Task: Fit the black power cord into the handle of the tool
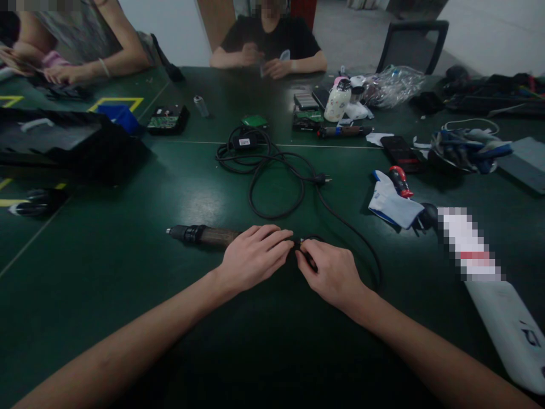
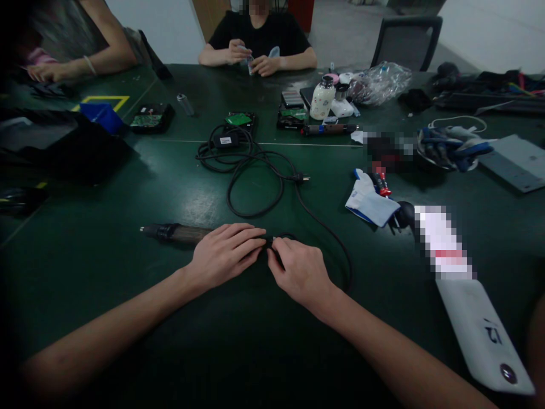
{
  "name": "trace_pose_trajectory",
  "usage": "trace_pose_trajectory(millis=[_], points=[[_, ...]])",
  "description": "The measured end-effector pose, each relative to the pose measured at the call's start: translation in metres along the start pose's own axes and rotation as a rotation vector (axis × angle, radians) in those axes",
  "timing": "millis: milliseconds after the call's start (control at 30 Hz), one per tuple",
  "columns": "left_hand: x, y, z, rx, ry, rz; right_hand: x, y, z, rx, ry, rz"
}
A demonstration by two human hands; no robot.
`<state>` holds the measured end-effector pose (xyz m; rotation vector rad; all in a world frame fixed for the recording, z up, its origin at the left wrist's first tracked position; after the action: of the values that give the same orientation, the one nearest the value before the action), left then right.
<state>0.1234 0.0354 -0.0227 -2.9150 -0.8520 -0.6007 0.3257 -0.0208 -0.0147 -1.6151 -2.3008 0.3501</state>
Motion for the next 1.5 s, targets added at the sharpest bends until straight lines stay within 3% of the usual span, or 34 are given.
trace_pose_trajectory(millis=[1500], points=[[0.0001,0.0002,-0.0008,-0.004,-0.020,0.019,-0.0005,0.0006,0.0010,-0.015,0.014,-0.004]])
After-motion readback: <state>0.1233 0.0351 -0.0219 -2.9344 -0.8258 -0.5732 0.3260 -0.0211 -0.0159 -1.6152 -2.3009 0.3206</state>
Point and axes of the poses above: each hand's wrist, its own x-axis towards the middle knuckle, its own z-axis out of the palm, y = z × x, the point moved 1 cm from there along x, towards the middle knuckle, and after that the axes turned 1 degree about -z, right-handed, at the moved point
